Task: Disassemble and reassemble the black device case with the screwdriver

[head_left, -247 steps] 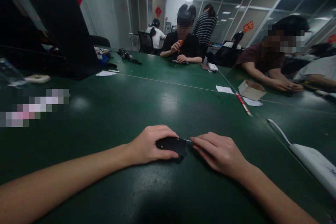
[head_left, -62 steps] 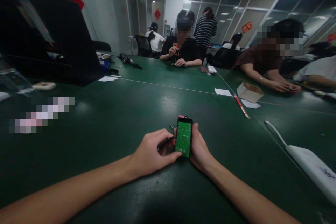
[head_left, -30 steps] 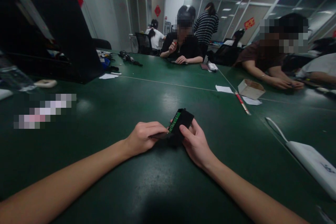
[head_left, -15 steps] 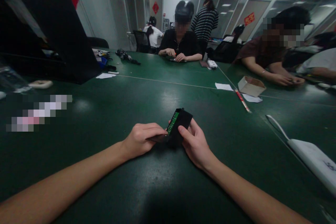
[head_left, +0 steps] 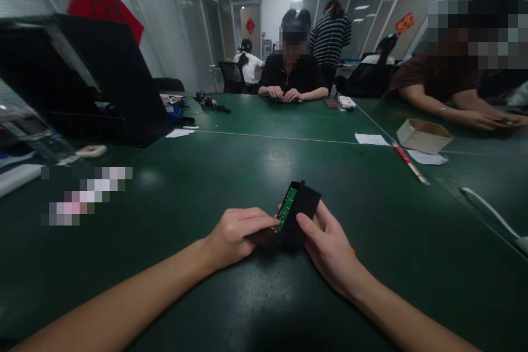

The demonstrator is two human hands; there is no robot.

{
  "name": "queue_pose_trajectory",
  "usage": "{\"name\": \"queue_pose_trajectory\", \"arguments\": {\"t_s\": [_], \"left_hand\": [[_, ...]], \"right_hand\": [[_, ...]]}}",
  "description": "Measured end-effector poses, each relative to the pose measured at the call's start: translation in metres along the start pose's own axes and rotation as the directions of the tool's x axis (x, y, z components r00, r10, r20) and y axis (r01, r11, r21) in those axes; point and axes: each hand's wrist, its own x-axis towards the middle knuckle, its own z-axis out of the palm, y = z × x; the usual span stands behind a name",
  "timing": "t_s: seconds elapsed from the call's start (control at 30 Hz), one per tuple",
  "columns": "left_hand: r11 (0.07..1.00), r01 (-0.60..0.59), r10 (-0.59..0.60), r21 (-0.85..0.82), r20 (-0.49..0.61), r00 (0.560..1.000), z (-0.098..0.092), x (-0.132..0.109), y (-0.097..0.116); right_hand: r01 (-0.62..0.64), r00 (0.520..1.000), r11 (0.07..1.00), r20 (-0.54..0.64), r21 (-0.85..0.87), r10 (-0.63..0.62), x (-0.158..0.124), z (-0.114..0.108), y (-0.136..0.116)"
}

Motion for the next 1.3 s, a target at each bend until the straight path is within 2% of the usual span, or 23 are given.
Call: {"name": "queue_pose_trajectory", "arguments": {"t_s": [0.17, 0.3, 0.43, 0.57, 0.73, 0.8, 0.83, 0.9, 0.93, 0.97, 1.0, 1.07, 1.13, 1.2, 1.23, 1.3], "left_hand": [[0.999, -0.027, 0.026, 0.036, 0.031, 0.999, -0.003, 0.001, 0.002], [0.999, -0.007, 0.007, 0.044, 0.006, 1.0, -0.003, 0.001, 0.001], [0.997, -0.054, 0.054, 0.058, 0.007, 0.999, -0.003, 0.001, -0.001], [0.995, -0.087, 0.087, 0.05, 0.008, 0.996, -0.001, 0.0, -0.002], [0.998, -0.059, 0.059, 0.015, 0.002, 0.998, 0.0, 0.0, -0.001], [0.999, -0.025, 0.025, -0.026, -0.001, 1.0, 0.001, 0.001, 0.002], [0.998, 0.028, -0.028, -0.061, -0.006, 1.0, 0.001, 0.002, 0.004], [0.956, 0.222, -0.229, -0.19, -0.017, 0.973, 0.004, 0.005, 0.008], [0.886, 0.363, -0.381, -0.289, -0.007, 0.925, 0.005, 0.008, 0.01], [0.776, 0.47, -0.516, -0.421, 0.006, 0.857, 0.006, 0.01, 0.01], [0.642, 0.532, -0.603, -0.553, 0.065, 0.795, 0.008, 0.012, 0.01], [0.338, 0.505, -0.701, -0.794, 0.146, 0.698, 0.009, 0.016, 0.008], [0.043, 0.43, -0.748, -0.902, 0.256, 0.613, 0.009, 0.018, 0.004], [-0.155, 0.389, -0.738, -0.908, 0.368, 0.565, 0.006, 0.019, 0.003], [-0.213, 0.376, -0.724, -0.902, 0.404, 0.559, 0.004, 0.02, 0.003], [-0.273, 0.354, -0.699, -0.894, 0.438, 0.566, 0.0, 0.02, 0.005]], "right_hand": [[-0.04, 0.999, 0.999, 0.007, -0.021, 0.04, -0.001, -0.002, 0.001], [-0.067, 0.998, 0.994, -0.025, -0.087, 0.065, -0.002, -0.007, 0.002], [-0.111, 0.994, 0.988, -0.018, -0.111, 0.11, -0.003, -0.011, 0.001], [-0.123, 0.992, 0.987, -0.028, -0.108, 0.121, -0.004, -0.009, -0.001], [-0.13, 0.991, 0.99, -0.034, -0.059, 0.128, -0.003, -0.005, -0.004], [-0.137, 0.99, 0.989, -0.031, -0.053, 0.135, -0.003, -0.005, -0.006], [-0.14, 0.99, 0.989, -0.033, -0.051, 0.138, -0.003, -0.005, -0.007], [-0.143, 0.989, 0.988, -0.039, -0.05, 0.141, -0.003, -0.005, -0.009], [-0.139, 0.99, 0.989, -0.039, -0.051, 0.138, -0.004, -0.005, -0.009], [-0.132, 0.991, 0.99, -0.035, -0.051, 0.13, -0.004, -0.005, -0.009], [-0.125, 0.992, 0.991, -0.029, -0.052, 0.124, -0.005, -0.005, -0.01], [-0.113, 0.994, 0.992, -0.016, -0.063, 0.112, -0.006, -0.005, -0.009], [-0.101, 0.995, 0.991, -0.013, -0.087, 0.1, -0.006, -0.004, -0.008], [-0.092, 0.996, 0.988, -0.023, -0.124, 0.09, -0.006, -0.003, -0.006], [-0.087, 0.996, 0.986, -0.03, -0.145, 0.083, -0.006, -0.004, -0.005], [-0.077, 0.997, 0.98, -0.038, -0.181, 0.071, -0.005, -0.005, -0.004]]}}
